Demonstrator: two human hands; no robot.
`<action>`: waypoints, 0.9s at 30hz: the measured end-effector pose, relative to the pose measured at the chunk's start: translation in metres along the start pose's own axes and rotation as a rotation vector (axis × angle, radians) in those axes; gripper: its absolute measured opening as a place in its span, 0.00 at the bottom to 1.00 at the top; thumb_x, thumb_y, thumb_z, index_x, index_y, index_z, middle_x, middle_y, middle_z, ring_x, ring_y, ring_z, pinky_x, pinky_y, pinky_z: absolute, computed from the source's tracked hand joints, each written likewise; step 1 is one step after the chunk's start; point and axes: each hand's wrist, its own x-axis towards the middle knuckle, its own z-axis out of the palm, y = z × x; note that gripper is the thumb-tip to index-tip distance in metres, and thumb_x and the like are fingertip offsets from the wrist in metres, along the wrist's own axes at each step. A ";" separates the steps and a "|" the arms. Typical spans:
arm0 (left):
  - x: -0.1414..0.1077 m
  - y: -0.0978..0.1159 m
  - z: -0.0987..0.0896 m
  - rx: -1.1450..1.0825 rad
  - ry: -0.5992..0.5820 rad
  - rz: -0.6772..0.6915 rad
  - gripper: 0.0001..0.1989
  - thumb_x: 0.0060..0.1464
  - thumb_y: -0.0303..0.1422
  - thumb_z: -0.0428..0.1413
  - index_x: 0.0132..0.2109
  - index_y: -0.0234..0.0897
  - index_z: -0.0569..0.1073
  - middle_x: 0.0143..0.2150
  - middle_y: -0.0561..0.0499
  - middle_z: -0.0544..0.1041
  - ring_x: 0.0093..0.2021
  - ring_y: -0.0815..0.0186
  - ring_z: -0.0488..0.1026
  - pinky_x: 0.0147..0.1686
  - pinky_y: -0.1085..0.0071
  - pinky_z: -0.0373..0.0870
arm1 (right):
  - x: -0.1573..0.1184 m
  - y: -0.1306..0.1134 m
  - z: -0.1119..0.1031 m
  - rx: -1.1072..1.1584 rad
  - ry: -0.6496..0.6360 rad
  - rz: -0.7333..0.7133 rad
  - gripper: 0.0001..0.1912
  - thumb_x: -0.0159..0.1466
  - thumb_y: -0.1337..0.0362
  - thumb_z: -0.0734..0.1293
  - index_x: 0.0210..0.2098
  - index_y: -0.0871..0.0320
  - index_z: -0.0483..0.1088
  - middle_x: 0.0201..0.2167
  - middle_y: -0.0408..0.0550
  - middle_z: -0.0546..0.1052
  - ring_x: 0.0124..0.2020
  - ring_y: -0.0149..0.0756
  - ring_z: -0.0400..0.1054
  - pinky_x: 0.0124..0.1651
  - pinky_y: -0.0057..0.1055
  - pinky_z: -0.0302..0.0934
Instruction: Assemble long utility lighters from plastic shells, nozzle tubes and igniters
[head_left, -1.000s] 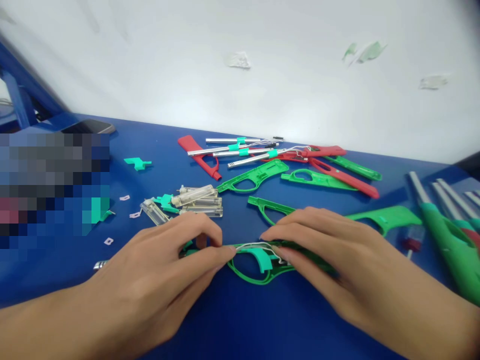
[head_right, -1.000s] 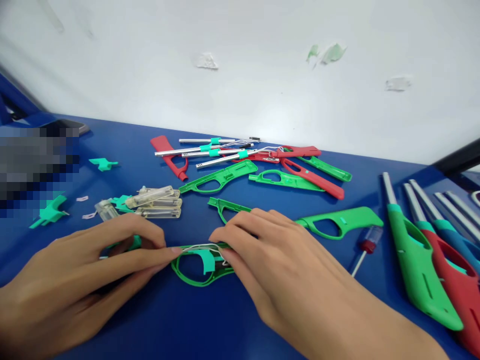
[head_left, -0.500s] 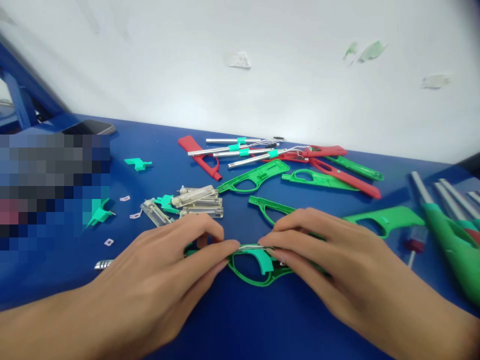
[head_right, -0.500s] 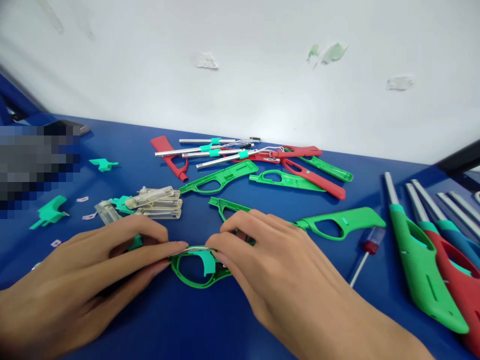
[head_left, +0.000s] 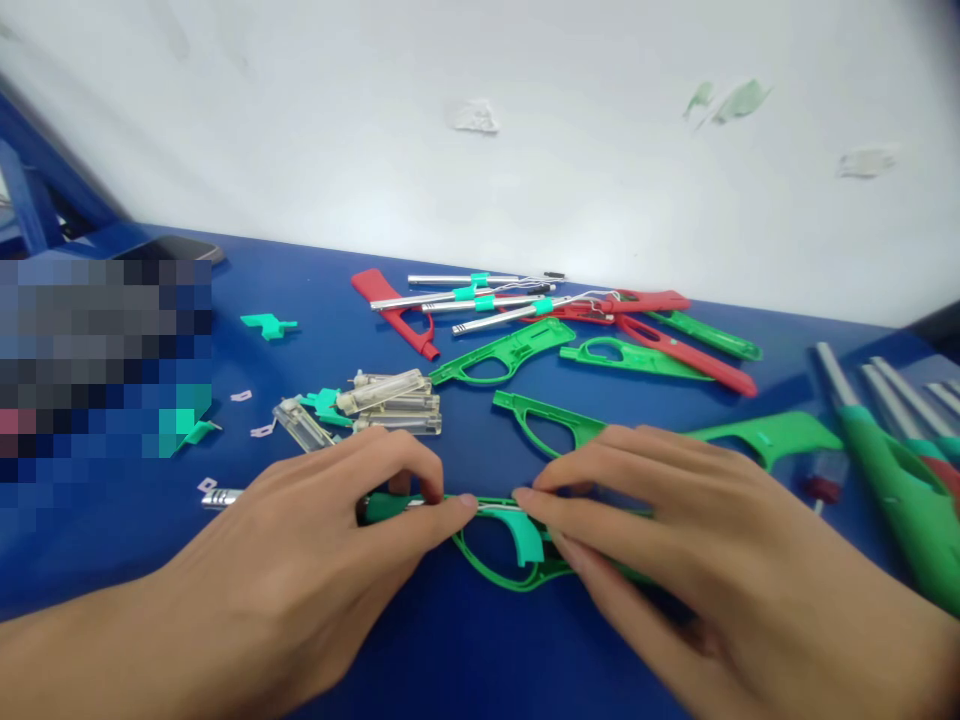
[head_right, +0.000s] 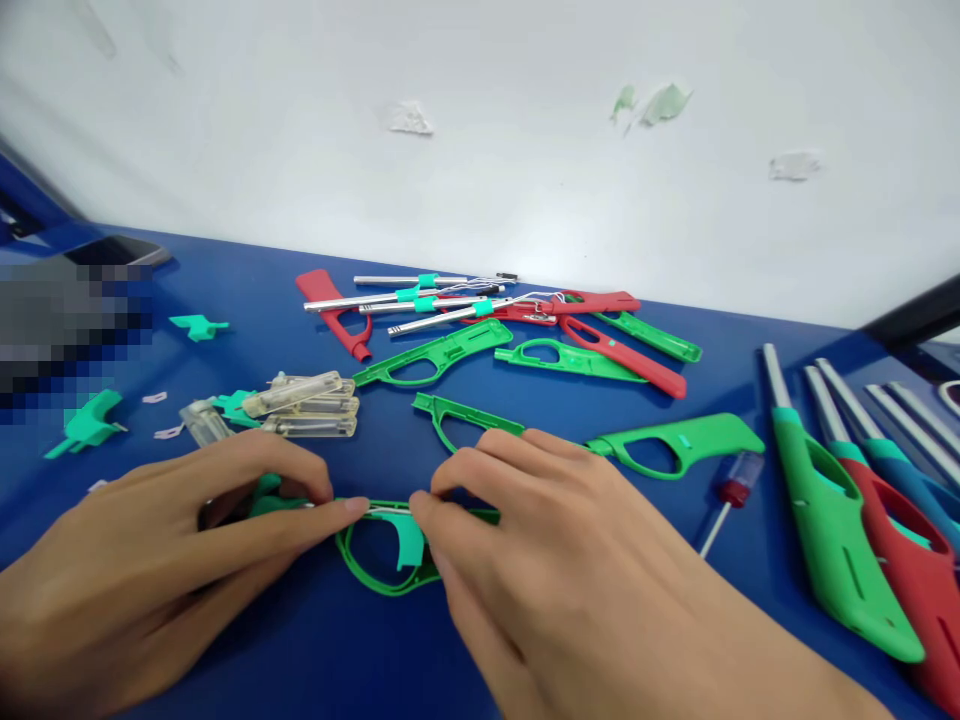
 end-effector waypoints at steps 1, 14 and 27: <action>0.000 0.000 0.000 0.001 0.006 0.006 0.19 0.71 0.24 0.46 0.56 0.49 0.75 0.46 0.54 0.71 0.37 0.73 0.70 0.37 0.78 0.67 | -0.001 -0.001 -0.001 0.006 0.007 0.011 0.12 0.75 0.65 0.61 0.51 0.48 0.74 0.47 0.39 0.80 0.48 0.34 0.74 0.56 0.36 0.66; -0.002 -0.006 0.004 0.085 -0.062 0.110 0.20 0.69 0.24 0.43 0.58 0.46 0.74 0.45 0.49 0.70 0.36 0.67 0.71 0.32 0.70 0.65 | 0.003 0.005 0.002 -0.098 0.061 -0.081 0.19 0.79 0.55 0.56 0.45 0.47 0.79 0.39 0.39 0.80 0.40 0.34 0.75 0.43 0.38 0.66; -0.013 -0.009 0.016 0.004 -0.046 -0.064 0.27 0.62 0.24 0.57 0.60 0.63 0.70 0.51 0.62 0.76 0.46 0.69 0.76 0.45 0.75 0.67 | 0.010 0.003 -0.001 -0.190 0.145 -0.191 0.24 0.80 0.61 0.55 0.38 0.54 0.81 0.34 0.41 0.82 0.33 0.34 0.73 0.39 0.38 0.63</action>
